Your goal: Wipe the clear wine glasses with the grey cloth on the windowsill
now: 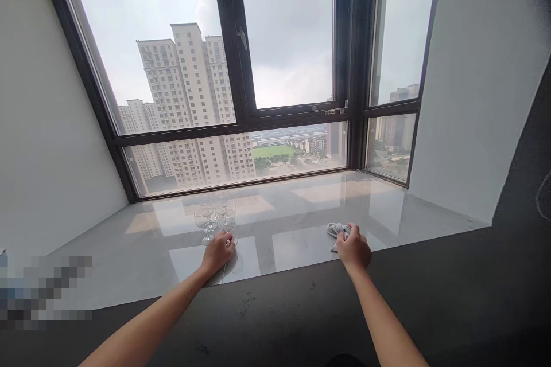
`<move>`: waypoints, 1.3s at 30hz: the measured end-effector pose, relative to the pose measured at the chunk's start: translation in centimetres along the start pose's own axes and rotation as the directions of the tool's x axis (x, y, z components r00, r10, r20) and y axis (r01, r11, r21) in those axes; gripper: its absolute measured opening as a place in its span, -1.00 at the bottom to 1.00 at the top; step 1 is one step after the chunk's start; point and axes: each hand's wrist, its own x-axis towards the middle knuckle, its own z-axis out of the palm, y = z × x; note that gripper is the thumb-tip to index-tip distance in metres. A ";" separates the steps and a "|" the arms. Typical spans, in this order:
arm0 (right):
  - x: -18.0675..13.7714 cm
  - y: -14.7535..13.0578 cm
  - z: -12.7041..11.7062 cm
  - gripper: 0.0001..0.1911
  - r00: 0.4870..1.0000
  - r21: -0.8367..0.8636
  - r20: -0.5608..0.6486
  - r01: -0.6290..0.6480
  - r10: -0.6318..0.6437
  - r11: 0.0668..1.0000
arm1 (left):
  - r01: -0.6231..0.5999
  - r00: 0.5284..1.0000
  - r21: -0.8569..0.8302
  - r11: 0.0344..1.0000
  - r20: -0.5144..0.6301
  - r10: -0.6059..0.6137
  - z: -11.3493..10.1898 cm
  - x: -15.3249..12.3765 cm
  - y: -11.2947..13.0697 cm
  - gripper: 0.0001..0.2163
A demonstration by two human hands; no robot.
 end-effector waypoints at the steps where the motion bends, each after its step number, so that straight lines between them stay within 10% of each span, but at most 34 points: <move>1: 0.0 0.0 0.0 -0.65 1.000 -0.001 -0.001 0.002 -0.002 1.000 | 0.001 1.000 0.000 1.000 0.002 -0.001 0.0 0.0 0.0 -0.78; 39: -0.1 -0.1 -0.1 -0.65 1.000 0.043 0.004 -0.009 0.009 0.999 | 0.017 0.996 -0.059 0.998 -0.088 -0.022 -0.1 -0.3 -0.3 -0.68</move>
